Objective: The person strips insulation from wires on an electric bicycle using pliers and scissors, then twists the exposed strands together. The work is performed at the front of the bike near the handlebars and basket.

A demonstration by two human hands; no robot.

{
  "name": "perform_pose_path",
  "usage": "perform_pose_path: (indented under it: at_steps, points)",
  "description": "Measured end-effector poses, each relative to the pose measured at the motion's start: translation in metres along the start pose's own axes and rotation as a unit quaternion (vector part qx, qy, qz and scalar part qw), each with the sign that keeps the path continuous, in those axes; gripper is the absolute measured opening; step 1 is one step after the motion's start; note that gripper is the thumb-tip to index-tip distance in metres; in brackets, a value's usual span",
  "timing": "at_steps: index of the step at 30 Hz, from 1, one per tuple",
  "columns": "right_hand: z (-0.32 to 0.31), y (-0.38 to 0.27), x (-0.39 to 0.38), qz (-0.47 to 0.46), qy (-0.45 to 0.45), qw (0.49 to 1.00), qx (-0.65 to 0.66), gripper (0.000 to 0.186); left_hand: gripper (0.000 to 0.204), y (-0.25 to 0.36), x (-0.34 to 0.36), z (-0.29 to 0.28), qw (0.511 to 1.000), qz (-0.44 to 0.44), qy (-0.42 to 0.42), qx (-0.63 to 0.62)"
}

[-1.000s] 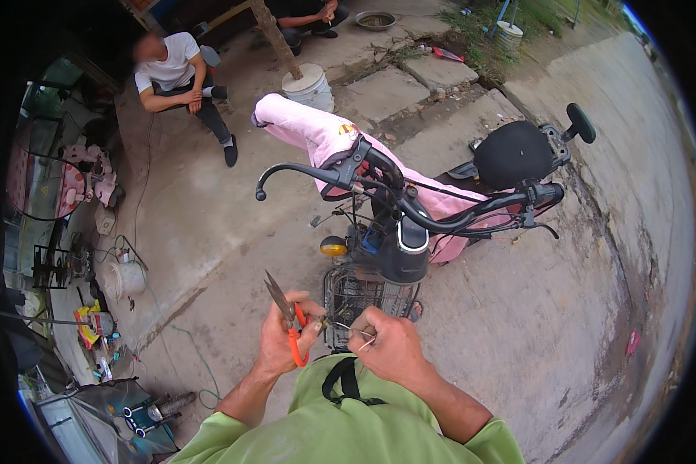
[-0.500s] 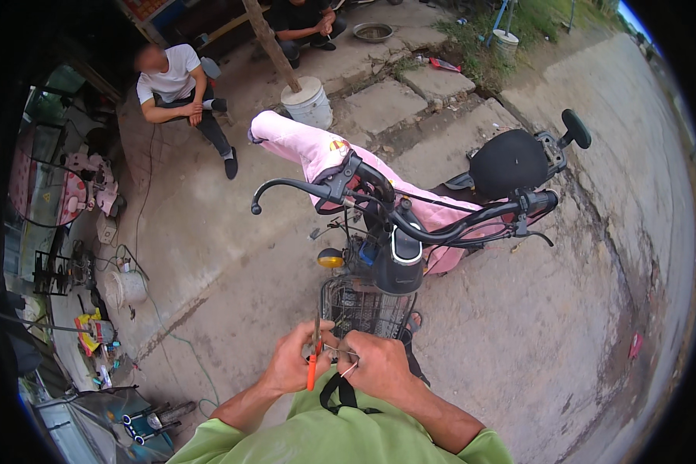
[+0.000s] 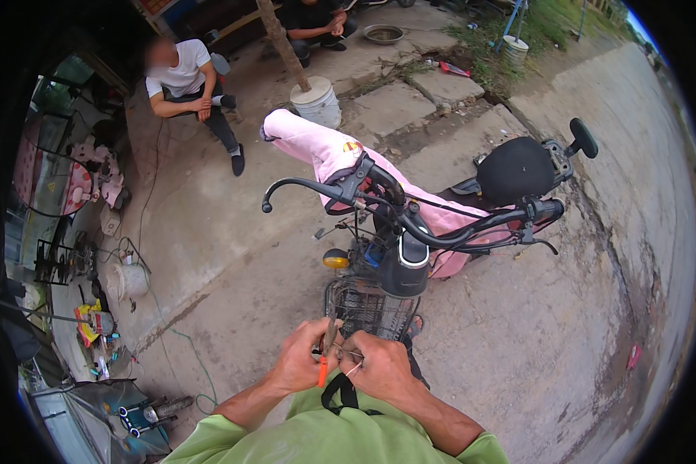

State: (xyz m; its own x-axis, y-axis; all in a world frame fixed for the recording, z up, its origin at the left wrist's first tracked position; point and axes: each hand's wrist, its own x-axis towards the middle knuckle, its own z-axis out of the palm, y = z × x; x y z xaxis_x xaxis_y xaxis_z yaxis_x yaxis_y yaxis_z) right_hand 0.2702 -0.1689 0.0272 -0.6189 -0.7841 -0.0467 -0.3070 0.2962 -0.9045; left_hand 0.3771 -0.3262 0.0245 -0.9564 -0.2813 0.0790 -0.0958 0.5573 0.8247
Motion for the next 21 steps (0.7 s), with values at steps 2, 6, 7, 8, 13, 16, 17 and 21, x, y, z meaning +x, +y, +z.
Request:
perform_pose_path:
  at_steps: [2,6,7,8,13,16,17,21]
  points:
    - [-0.001,-0.001,0.0,0.02,-0.019,1.0,0.004,0.017,0.053,-0.003,-0.001,0.001,1.0,0.007,0.002,-0.005]
    - [-0.002,-0.003,-0.001,0.04,-0.045,0.998,0.029,0.019,0.05,-0.009,-0.006,0.005,0.999,-0.008,0.001,-0.041]
    - [-0.002,-0.004,-0.001,0.043,-0.046,0.997,0.043,0.019,0.049,-0.009,-0.006,0.005,0.999,-0.011,-0.003,-0.047]
    - [-0.003,-0.004,-0.002,0.047,-0.048,0.996,0.056,0.019,0.049,-0.009,-0.006,0.006,0.998,-0.008,0.003,-0.055]
    - [-0.004,-0.006,-0.004,0.057,-0.051,0.995,0.064,0.018,0.048,-0.003,-0.006,0.01,0.995,0.029,0.039,-0.089]
    - [-0.001,-0.005,-0.005,0.058,-0.035,0.995,0.074,0.017,0.054,-0.008,-0.01,0.015,0.993,0.007,0.04,-0.111]
    - [-0.001,-0.006,-0.004,0.06,-0.033,0.995,0.075,0.016,0.054,-0.008,-0.01,0.015,0.993,0.008,0.046,-0.105]
    - [-0.001,-0.005,-0.002,0.055,-0.028,0.995,0.072,0.015,0.054,-0.007,-0.007,0.016,0.993,0.012,0.066,-0.095]
